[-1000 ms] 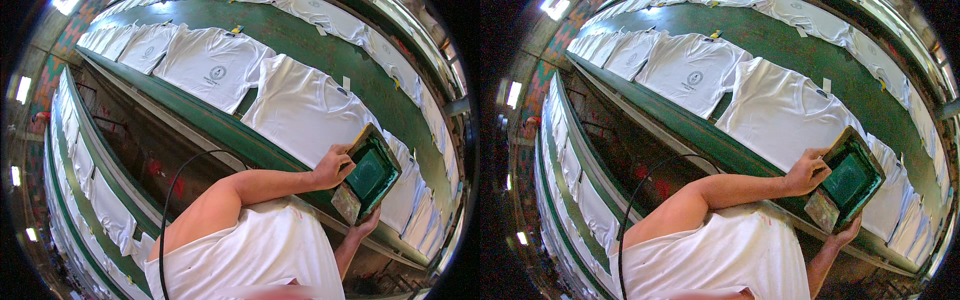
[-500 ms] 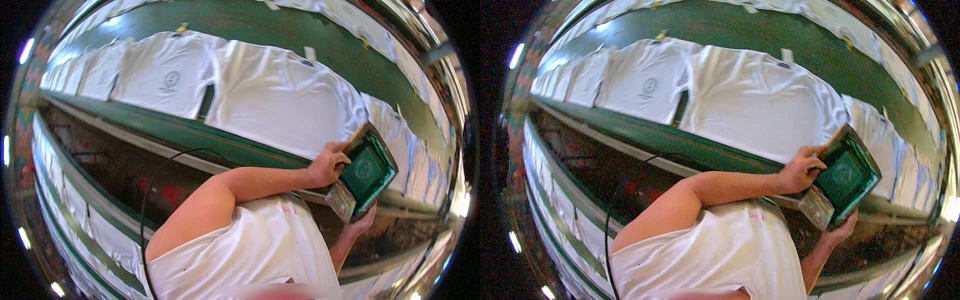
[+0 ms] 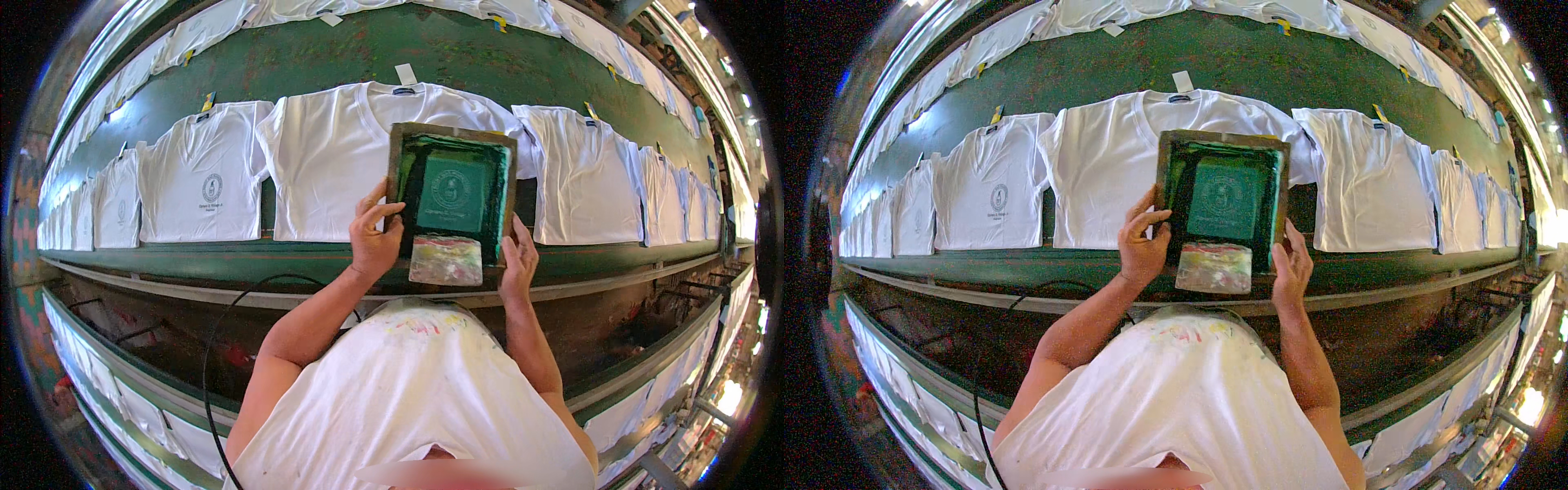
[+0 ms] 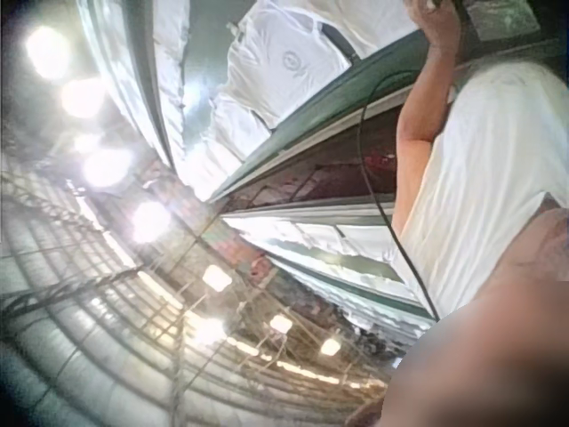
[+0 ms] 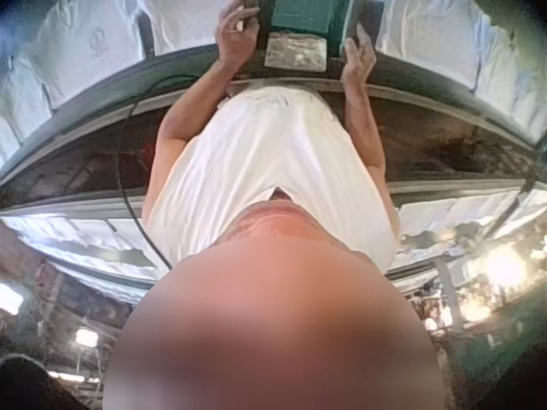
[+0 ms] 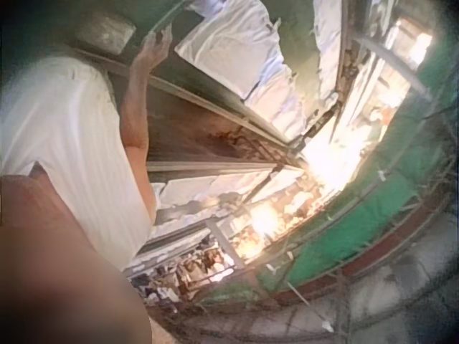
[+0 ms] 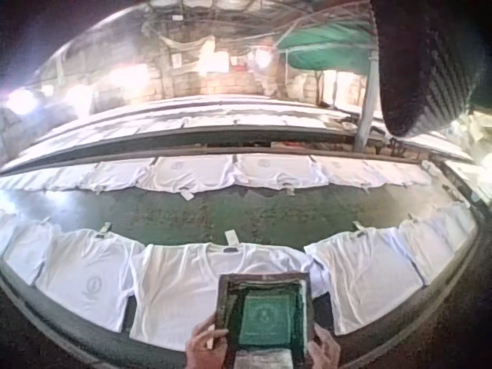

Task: The person performs manual screen printing on a row of white t-shirts laid out on a green conveyor table. They repeatedly place a screen frame over each shirt and use a squeegee to pull green ink across the screen, then lift the frame and move to the next shirt.

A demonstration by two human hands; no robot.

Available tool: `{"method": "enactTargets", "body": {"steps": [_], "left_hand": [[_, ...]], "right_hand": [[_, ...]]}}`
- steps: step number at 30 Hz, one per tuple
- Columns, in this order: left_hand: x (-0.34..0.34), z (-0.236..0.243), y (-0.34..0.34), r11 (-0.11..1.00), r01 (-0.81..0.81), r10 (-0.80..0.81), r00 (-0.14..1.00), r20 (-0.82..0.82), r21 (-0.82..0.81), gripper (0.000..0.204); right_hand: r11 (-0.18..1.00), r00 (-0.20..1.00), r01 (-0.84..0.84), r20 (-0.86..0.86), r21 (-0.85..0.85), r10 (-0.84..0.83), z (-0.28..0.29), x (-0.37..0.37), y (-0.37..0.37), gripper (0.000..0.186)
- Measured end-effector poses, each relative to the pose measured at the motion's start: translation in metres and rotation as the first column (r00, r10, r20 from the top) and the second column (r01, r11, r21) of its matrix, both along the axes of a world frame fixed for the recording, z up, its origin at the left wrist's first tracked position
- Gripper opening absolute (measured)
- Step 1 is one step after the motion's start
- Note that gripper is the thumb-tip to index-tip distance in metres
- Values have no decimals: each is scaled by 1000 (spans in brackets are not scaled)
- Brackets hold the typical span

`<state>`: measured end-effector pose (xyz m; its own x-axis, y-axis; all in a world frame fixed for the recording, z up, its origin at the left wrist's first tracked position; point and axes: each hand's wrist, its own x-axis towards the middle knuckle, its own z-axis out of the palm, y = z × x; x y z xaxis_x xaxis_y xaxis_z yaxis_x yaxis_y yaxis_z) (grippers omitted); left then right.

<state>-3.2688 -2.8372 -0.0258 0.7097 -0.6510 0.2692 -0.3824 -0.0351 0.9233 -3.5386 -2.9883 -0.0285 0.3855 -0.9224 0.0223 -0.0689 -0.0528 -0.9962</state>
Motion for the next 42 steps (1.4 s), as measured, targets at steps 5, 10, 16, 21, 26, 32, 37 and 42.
{"method": "enactTargets", "body": {"steps": [5,10,16,21,26,32,37,42], "left_hand": [[9,-14,-4,998,-57,57,998,-38,15,29],[11,-24,-6,997,-70,71,997,-23,22,26],[15,-26,-2,998,-58,62,992,-114,36,23],[15,-23,-2,996,-58,64,993,-96,64,21],[17,-25,-3,995,-47,58,990,-128,84,21],[17,-28,-3,998,-44,51,988,-148,53,20],[17,-34,-3,999,-46,50,978,-203,23,19],[17,-35,-3,997,-64,72,978,-196,49,16]], "right_hand": [[999,1000,-24,-16,-32,23,-17,25,-13,58],[994,993,-78,-91,-74,71,-27,24,-17,61],[991,970,-104,-228,-89,82,-38,21,-20,62],[993,976,-105,-200,-60,91,-38,22,-21,61],[993,968,-113,-230,-29,104,-35,20,-22,65],[992,955,-118,-277,-32,105,-31,24,-26,57],[910,939,-147,-345,-388,4,8,29,-19,52],[596,726,-667,-570,-447,385,64,24,10,51]]}}
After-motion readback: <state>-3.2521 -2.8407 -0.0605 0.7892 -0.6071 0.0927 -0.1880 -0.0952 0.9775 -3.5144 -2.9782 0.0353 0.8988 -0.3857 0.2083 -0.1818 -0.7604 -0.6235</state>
